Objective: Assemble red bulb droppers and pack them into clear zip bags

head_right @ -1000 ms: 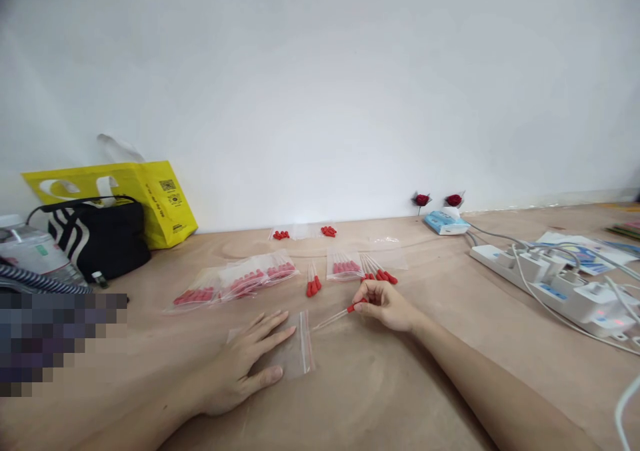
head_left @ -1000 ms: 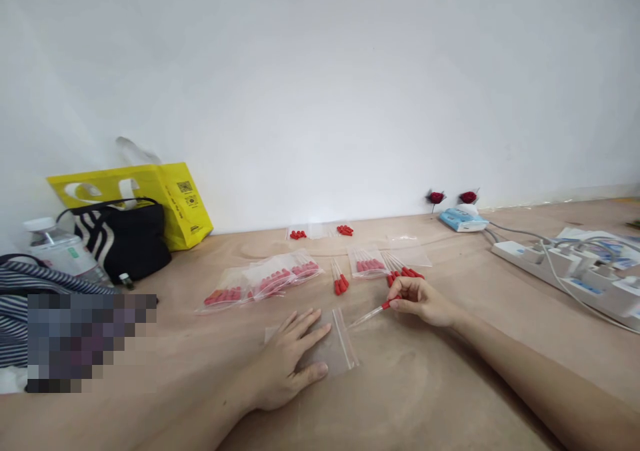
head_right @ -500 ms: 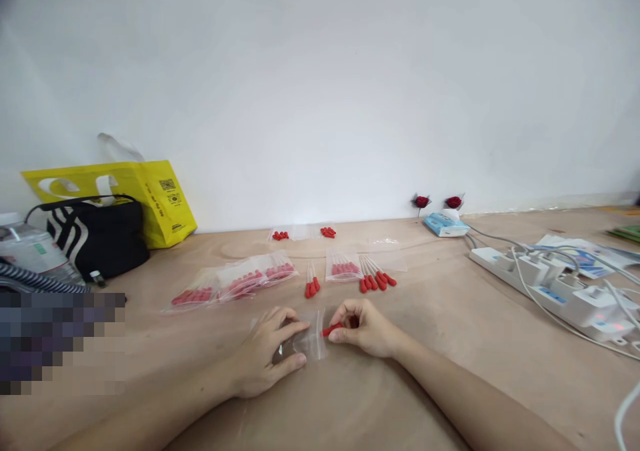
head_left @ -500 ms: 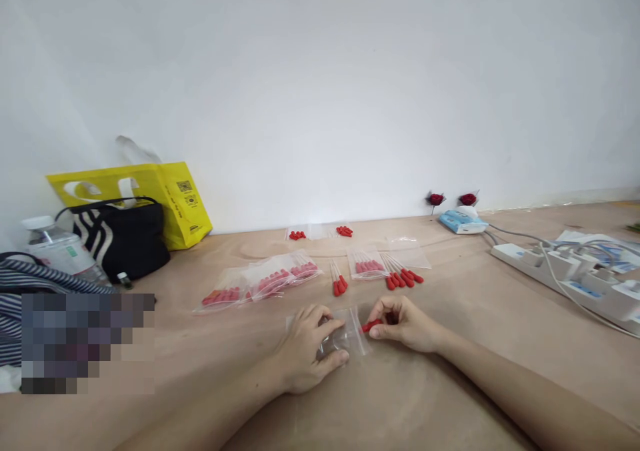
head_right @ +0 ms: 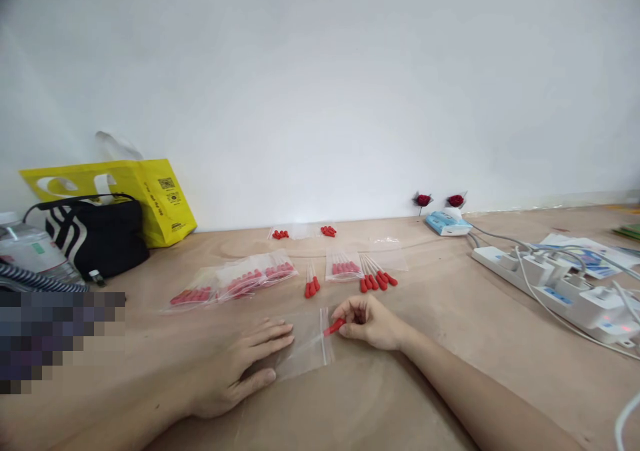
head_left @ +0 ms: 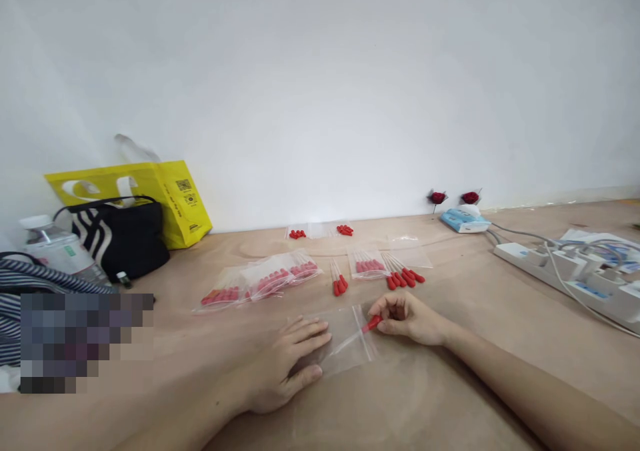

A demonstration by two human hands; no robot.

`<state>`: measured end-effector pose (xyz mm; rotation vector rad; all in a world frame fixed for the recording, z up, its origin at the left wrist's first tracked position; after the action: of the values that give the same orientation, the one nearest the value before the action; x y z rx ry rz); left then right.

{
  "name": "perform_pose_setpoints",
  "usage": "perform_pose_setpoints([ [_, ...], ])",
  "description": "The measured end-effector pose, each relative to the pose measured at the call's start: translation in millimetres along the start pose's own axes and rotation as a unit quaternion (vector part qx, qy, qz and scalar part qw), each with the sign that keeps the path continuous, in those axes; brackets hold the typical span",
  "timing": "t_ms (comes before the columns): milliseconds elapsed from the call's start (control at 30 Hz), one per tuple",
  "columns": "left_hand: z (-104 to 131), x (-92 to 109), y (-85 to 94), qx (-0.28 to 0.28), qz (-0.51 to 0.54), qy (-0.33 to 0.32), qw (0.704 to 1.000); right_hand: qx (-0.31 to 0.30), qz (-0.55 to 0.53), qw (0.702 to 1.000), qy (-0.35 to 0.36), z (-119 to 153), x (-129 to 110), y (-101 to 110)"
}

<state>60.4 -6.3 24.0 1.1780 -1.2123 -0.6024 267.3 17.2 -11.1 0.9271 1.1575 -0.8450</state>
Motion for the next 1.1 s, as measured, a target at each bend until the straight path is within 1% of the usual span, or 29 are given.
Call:
perform_pose_setpoints([
  [133,-1,-3,-5.5,0.012,-0.005,0.006,1.000,0.014,-0.057,0.998,-0.033,0,-2,-4],
  [233,-4,0,-4.4,0.020,-0.010,0.004,1.000,0.011,-0.047,0.997,-0.052,1,-2,-11],
  [367,-5,2,-2.4,0.027,-0.011,0.000,1.000,-0.026,-0.015,0.999,-0.024,2,-3,-20],
  [500,-4,2,-4.2,0.018,-0.010,-0.001,1.000,-0.047,-0.002,0.999,0.021,3,-6,-25],
  [633,-5,1,-5.8,0.005,-0.015,0.010,1.000,-0.087,0.016,0.996,-0.027,4,0,-32],
  [667,-5,1,-6.1,0.004,-0.016,0.010,1.000,-0.095,0.015,0.995,-0.026,4,0,-34],
  [733,-5,1,-6.7,0.004,-0.016,0.007,1.000,-0.095,0.008,0.995,-0.001,4,-3,-37],
  [800,-5,0,-7.0,0.006,-0.015,0.003,1.000,-0.078,0.012,0.997,0.019,3,-5,-37],
  [833,-4,0,-6.8,0.010,-0.012,0.002,1.000,-0.067,0.022,0.997,0.019,1,-5,-37],
  [900,-1,-2,-6.3,0.014,0.000,0.003,1.000,-0.042,0.055,0.997,0.017,-1,-6,-33],
  [967,2,-5,-5.7,0.016,0.017,0.008,1.000,-0.025,0.102,0.994,0.037,-1,-10,-28],
  [1033,6,-7,-5.3,0.015,0.025,0.012,0.999,-0.032,0.143,0.987,0.066,2,-16,-25],
  [1100,9,-8,-5.4,0.013,0.028,0.014,0.999,-0.061,0.158,0.982,0.081,6,-20,-24],
])
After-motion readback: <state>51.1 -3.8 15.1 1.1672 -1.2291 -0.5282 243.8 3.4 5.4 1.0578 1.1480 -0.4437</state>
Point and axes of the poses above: each hand's wrist, its own z-axis away from the middle knuckle, its own y-axis out of the back of the hand, x = y × z, the point moved 6 cm from there along -z, towards the middle knuckle, and after that the axes turned 14 degrees about -y, right-handed, at the moved point
